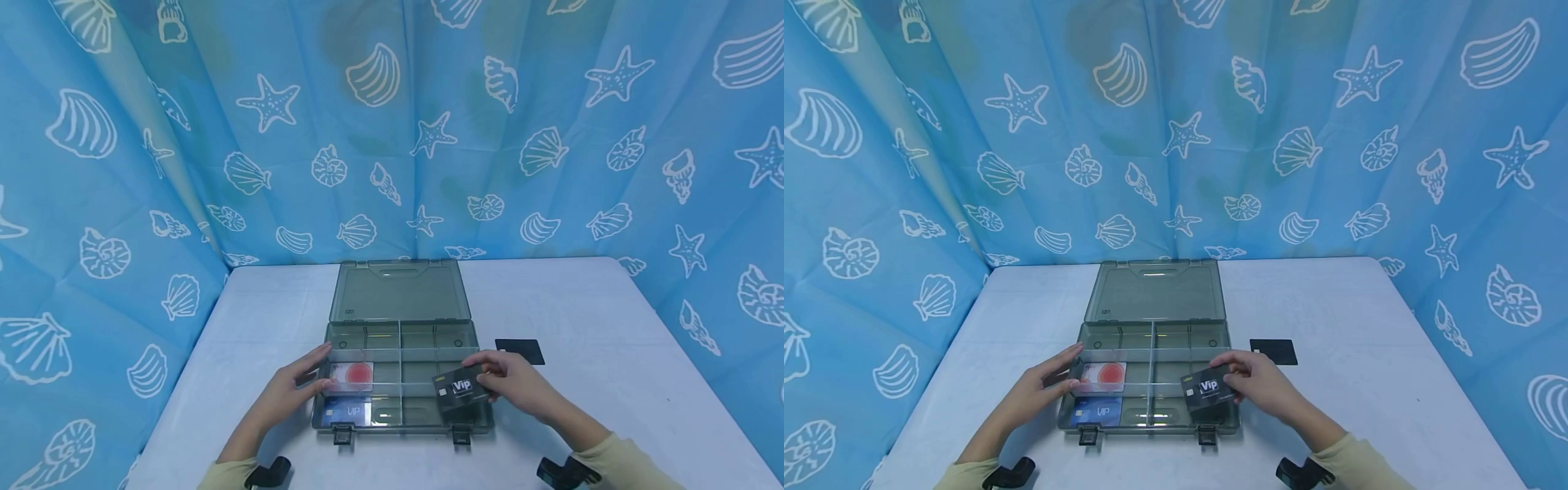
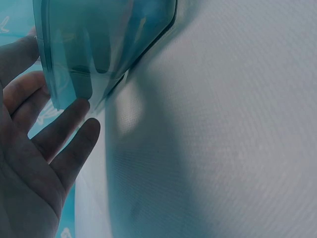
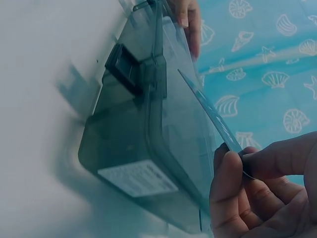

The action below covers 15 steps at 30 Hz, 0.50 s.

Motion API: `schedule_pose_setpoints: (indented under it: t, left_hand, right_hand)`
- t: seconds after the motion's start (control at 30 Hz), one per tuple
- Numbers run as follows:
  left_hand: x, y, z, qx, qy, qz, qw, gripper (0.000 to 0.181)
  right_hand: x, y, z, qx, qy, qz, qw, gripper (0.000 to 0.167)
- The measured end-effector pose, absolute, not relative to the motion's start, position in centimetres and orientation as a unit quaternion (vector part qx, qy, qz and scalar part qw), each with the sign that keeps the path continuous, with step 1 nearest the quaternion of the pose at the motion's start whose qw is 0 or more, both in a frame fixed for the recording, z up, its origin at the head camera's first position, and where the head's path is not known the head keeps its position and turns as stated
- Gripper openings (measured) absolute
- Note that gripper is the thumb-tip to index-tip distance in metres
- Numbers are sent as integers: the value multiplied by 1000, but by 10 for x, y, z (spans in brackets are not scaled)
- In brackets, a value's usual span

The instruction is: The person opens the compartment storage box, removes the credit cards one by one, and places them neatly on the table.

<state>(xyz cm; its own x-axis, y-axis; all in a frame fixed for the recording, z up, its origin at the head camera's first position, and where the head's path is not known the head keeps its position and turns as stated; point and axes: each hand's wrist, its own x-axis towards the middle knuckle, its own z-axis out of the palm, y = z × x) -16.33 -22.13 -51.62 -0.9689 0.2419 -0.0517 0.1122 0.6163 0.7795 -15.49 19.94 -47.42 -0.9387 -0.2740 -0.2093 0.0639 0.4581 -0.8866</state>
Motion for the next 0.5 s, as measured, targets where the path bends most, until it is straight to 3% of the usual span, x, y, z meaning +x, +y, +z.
schedule_pose_setpoints:
  t: [0.5]
  left_hand:
    - [-163, -221, -515, 101, 894, 429, 73, 72]
  right_hand:
    - [-157, 226, -472, -22, 852, -506, 134, 29]
